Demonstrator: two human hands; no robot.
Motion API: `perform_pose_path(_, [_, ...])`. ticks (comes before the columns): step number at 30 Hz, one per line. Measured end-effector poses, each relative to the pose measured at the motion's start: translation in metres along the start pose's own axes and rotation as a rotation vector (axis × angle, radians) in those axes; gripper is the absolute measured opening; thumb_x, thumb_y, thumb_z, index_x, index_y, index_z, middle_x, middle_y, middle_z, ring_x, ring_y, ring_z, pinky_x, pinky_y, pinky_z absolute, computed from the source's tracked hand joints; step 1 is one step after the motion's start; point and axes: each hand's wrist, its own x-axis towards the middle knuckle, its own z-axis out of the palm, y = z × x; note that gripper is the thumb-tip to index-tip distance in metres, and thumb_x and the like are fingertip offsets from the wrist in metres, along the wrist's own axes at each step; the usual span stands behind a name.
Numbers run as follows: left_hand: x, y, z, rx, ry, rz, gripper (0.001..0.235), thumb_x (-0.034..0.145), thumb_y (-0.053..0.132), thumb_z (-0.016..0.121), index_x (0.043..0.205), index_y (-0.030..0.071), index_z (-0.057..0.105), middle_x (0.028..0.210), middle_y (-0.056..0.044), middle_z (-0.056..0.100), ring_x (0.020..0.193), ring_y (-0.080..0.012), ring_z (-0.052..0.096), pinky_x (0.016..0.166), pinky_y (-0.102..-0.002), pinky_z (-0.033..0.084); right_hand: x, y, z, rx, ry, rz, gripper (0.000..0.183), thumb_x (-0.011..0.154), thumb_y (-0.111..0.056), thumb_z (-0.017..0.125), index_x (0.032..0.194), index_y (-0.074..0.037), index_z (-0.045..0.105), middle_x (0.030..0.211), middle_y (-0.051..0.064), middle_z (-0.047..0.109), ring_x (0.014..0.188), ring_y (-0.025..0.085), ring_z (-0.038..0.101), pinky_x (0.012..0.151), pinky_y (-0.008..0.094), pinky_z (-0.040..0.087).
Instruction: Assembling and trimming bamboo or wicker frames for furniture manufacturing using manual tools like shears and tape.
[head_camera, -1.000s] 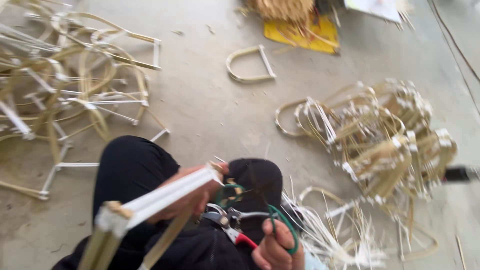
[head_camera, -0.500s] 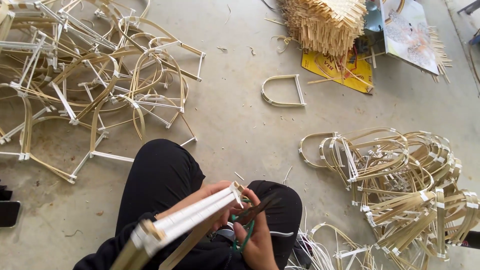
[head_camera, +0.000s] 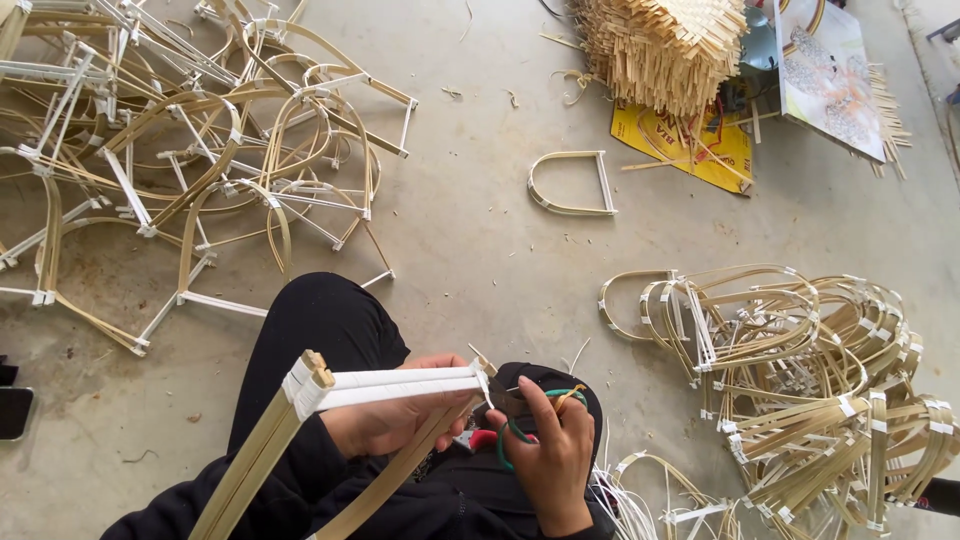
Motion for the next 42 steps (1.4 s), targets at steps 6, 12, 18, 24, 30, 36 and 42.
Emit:
perform_pose_path(6, [0.007,-0.019,-0.015,-0.082,-0.166,0.043,0.026,0.099,0.025,0.071,0.108,0.005,0.058,0.085,-0.008,0.067,0.074,-0.0152,0.07,0.058,-0.028,0.059,-0.012,0.017,0.006,0.172,-0.086,0.136,0.043,0.073,-0.026,0.095,0.112,-0.021,0.076,0.076,-0.001,0.061,0.068,0.012,0.065,0.058,0.03,0.051])
perform_pose_path(12, [0.01,-0.021,-0.013,-0.18,-0.211,0.023,0.026,0.095,0.024,0.068,0.108,0.005,0.057,0.09,-0.007,0.067,0.077,-0.0163,0.072,0.059,-0.029,0.059,0.008,-0.004,-0.016,0.123,-0.004,-0.03,0.057,0.063,-0.029,0.092,0.114,-0.014,0.07,0.079,0.004,0.057,0.07,0.022,0.059,0.06,0.037,0.047])
perform_pose_path(18, [-0.001,-0.008,0.009,-0.028,-0.014,-0.044,0.025,0.098,0.024,0.068,0.108,0.004,0.058,0.082,-0.007,0.062,0.071,-0.014,0.067,0.054,-0.026,0.055,-0.004,0.008,-0.001,0.021,0.063,-0.032,0.048,0.067,-0.029,0.093,0.108,-0.016,0.072,0.073,0.003,0.055,0.064,0.021,0.056,0.056,0.036,0.046])
perform_pose_path(24, [0.002,-0.013,0.009,-0.018,-0.041,-0.042,0.022,0.098,0.023,0.067,0.106,0.005,0.056,0.085,-0.005,0.064,0.071,-0.0149,0.067,0.052,-0.028,0.053,-0.017,0.013,0.003,0.225,-0.139,0.206,0.04,0.068,-0.035,0.097,0.097,-0.02,0.074,0.068,0.0,0.059,0.056,0.015,0.06,0.051,0.033,0.049])
perform_pose_path(30, [-0.001,-0.012,0.014,-0.045,-0.036,-0.071,0.023,0.1,0.025,0.066,0.108,0.005,0.058,0.082,-0.007,0.062,0.07,-0.0151,0.066,0.053,-0.027,0.053,0.0,-0.002,-0.008,0.136,0.029,-0.017,0.058,0.064,-0.035,0.092,0.112,-0.014,0.066,0.082,0.004,0.057,0.073,0.024,0.058,0.061,0.037,0.048])
perform_pose_path(36, [-0.006,-0.013,0.018,-0.089,-0.08,-0.053,0.023,0.101,0.025,0.064,0.109,0.005,0.058,0.084,-0.005,0.062,0.074,-0.0147,0.065,0.055,-0.027,0.052,-0.001,-0.004,-0.001,0.143,0.078,-0.035,0.055,0.065,-0.036,0.093,0.109,-0.015,0.067,0.079,0.003,0.055,0.068,0.021,0.057,0.057,0.035,0.047])
perform_pose_path(42, [-0.005,-0.014,0.02,-0.056,-0.06,-0.064,0.023,0.101,0.026,0.062,0.112,0.006,0.059,0.082,-0.005,0.061,0.071,-0.0136,0.064,0.054,-0.026,0.052,-0.028,0.019,0.011,0.317,-0.086,0.099,0.043,0.069,-0.033,0.098,0.096,-0.018,0.068,0.063,0.001,0.052,0.053,0.014,0.054,0.048,0.03,0.045])
